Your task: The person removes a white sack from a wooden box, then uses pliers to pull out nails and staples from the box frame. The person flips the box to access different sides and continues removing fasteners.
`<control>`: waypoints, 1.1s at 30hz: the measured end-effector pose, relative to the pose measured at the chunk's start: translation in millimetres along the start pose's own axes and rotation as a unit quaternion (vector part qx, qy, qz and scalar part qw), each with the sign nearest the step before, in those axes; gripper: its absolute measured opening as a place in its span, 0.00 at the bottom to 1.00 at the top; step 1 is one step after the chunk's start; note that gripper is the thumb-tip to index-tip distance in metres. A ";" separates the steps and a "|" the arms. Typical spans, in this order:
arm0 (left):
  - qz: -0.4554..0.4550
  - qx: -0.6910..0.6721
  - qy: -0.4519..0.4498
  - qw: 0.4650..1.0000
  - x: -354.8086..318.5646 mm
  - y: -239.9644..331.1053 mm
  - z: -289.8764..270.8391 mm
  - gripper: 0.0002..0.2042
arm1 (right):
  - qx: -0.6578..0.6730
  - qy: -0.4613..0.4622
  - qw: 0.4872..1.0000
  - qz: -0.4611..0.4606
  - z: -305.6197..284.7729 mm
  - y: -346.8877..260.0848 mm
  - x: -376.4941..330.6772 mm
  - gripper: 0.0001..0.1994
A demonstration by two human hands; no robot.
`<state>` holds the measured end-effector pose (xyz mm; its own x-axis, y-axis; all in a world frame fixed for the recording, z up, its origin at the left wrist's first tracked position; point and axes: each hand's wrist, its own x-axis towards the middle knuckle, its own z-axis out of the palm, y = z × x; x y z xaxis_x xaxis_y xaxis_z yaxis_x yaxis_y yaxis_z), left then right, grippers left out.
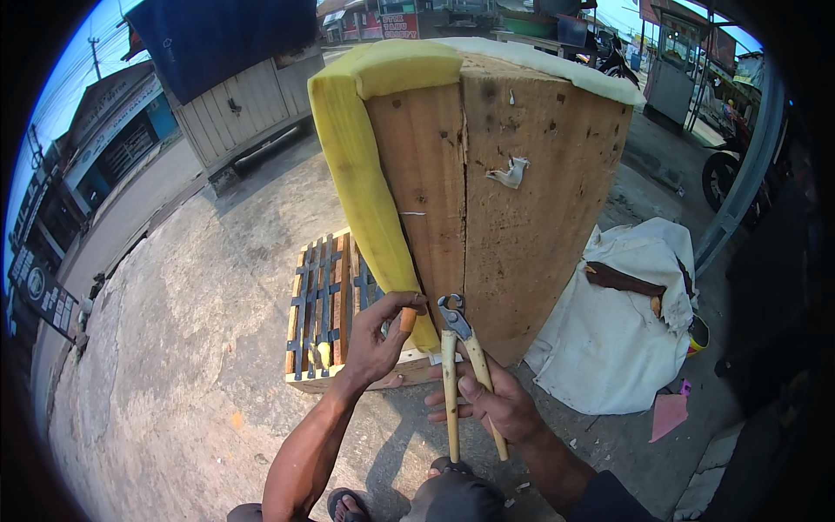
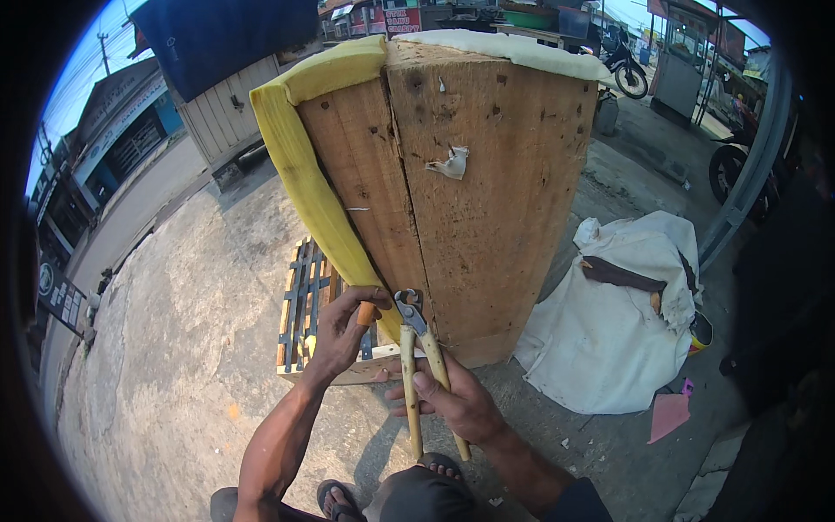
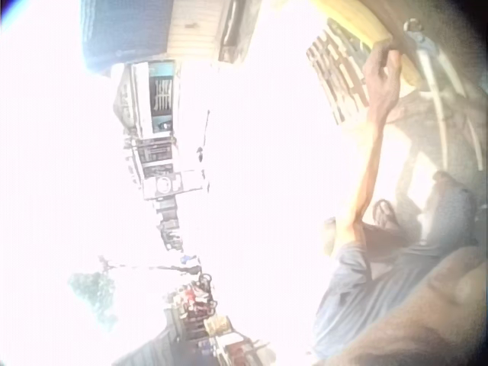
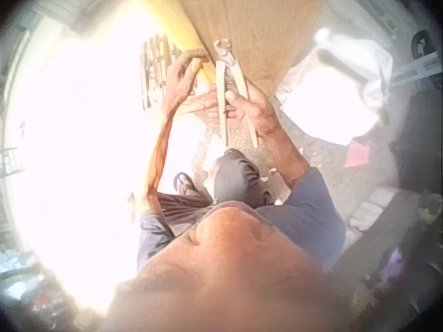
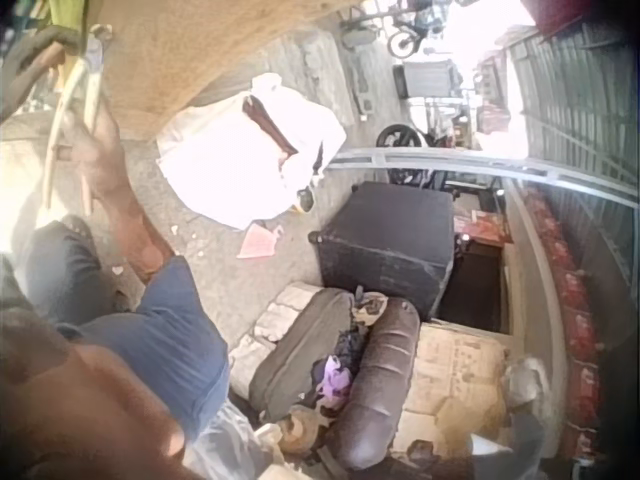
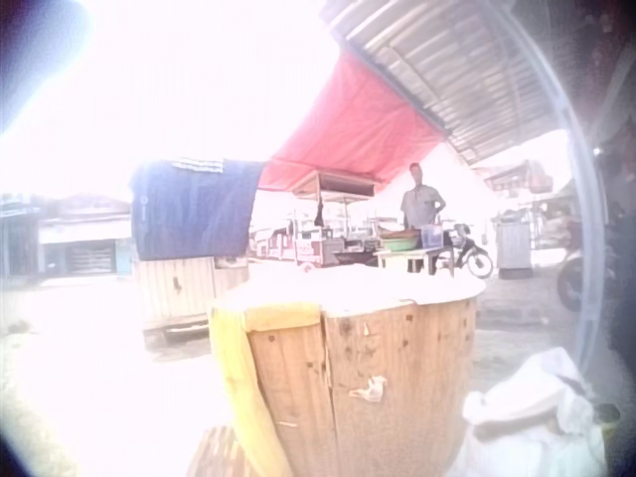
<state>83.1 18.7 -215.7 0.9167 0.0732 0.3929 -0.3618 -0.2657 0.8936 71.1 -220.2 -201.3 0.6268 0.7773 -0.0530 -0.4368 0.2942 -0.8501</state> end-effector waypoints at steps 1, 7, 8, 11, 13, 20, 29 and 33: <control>-0.016 0.006 -0.008 1.000 -1.3 4.6 -0.1 0.14 | 0.028 -0.006 0.999 -0.016 11.2 -18.0 1.6 0.30; -0.061 -0.047 -0.028 0.997 -0.3 3.6 -7.1 0.20 | 0.131 -0.039 0.989 -0.048 41.9 -80.0 16.0 0.30; -0.076 -0.066 -0.033 0.994 -0.4 -1.6 -7.2 0.23 | 0.129 -0.035 0.990 -0.042 45.3 -85.5 17.1 0.29; -0.050 -0.071 -0.047 0.995 -2.9 -0.1 -6.7 0.25 | 0.125 -0.016 0.992 -0.026 49.1 -94.8 15.7 0.28; -0.020 -0.082 -0.045 0.995 -5.9 -5.1 -8.1 0.19 | 0.109 -0.017 0.994 -0.015 52.4 -100.3 17.0 0.26; -0.053 -0.141 -0.077 0.986 -18.4 -34.2 -13.4 0.19 | 0.086 -0.032 0.992 -0.082 15.1 -66.9 31.4 0.19; -0.093 -0.032 -0.070 0.993 -21.1 -14.2 -22.8 0.18 | -0.405 0.302 0.861 -0.056 -20.2 47.9 11.7 0.21; -0.114 0.024 -0.045 0.992 -29.5 -29.6 -49.7 0.17 | -0.215 0.216 0.951 -0.057 1.6 30.2 9.8 0.25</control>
<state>58.2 72.2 -242.9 0.9860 0.0518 0.1588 -0.1364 -0.2986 0.9446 63.1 -202.8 -226.7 0.9012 0.4261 -0.0787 -0.1036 0.0355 -0.9940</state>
